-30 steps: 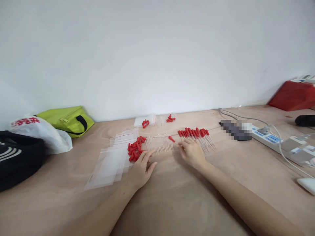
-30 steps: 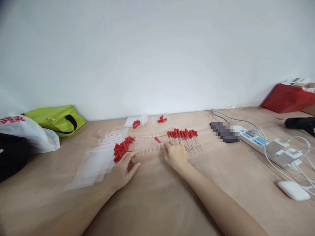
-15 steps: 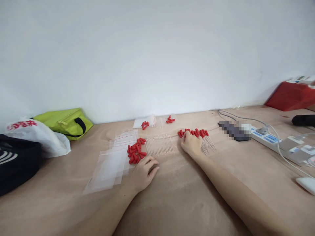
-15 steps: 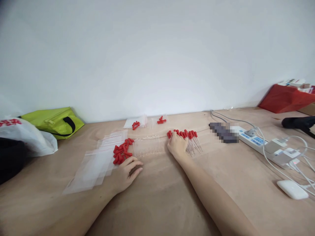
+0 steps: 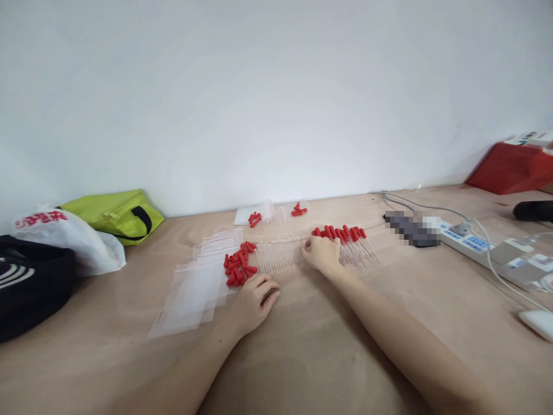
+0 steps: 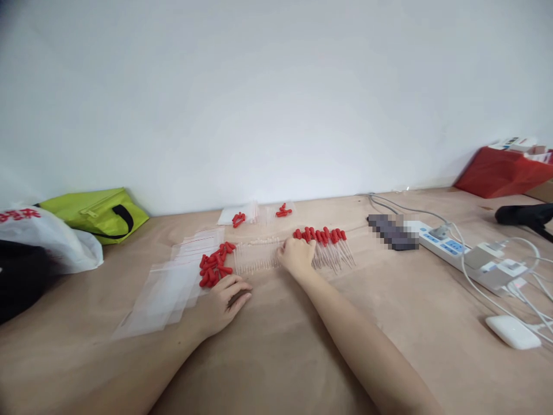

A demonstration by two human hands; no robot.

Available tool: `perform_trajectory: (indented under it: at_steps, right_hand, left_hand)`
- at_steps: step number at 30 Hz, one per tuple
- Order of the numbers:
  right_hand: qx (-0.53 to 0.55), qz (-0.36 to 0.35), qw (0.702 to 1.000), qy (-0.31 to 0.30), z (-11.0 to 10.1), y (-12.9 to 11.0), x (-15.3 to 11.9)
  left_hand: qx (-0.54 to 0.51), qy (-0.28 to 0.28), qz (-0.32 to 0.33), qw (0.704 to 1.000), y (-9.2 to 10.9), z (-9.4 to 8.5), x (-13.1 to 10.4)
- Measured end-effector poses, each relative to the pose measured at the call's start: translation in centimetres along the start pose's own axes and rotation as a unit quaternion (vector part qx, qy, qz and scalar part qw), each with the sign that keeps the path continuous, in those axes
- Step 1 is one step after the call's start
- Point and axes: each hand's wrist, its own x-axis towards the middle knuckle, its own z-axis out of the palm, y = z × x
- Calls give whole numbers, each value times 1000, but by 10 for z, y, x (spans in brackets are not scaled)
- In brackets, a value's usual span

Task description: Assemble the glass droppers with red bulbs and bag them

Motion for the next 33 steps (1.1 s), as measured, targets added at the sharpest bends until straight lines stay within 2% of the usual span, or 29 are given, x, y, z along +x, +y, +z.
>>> perform_trajectory:
  at_steps: [4,6,9,11,13,14,16,20,24,28,33]
  right_hand:
    - [-3,39,996,-82,-1,-16,11]
    - [0,45,995,-94,0,-19,15]
    - [3,41,994,-103,3,-20,19]
    - [5,39,993,-109,4,-19,20]
    - [5,34,993,-112,4,-19,20]
    - [5,31,993,-112,4,-19,19]
    - [2,20,994,-109,1,-20,16]
    - [-6,-23,996,-91,-7,-16,0]
    - [-14,-136,990,-25,-9,-2,-27]
    - [31,-242,969,41,-4,14,-51]
    - [51,-289,954,68,5,22,-62]
  left_hand:
    - [0,6,5,1000,3,1,-1]
    - [21,49,-2,999,1,-1,0]
    - [74,144,-62,985,-16,-14,7]
    - [112,160,-113,974,-34,-27,18]
    - [154,127,-157,967,-55,-41,32]
    - [169,94,-151,970,-65,-47,40]
    - [204,10,-93,975,-81,-56,56]
    - [200,-72,-43,976,-95,-60,78]
    - [195,-117,-14,974,-96,-57,87]
    - [185,-147,-5,972,-96,-54,91]
    - [172,-158,-7,972,-99,-49,96]
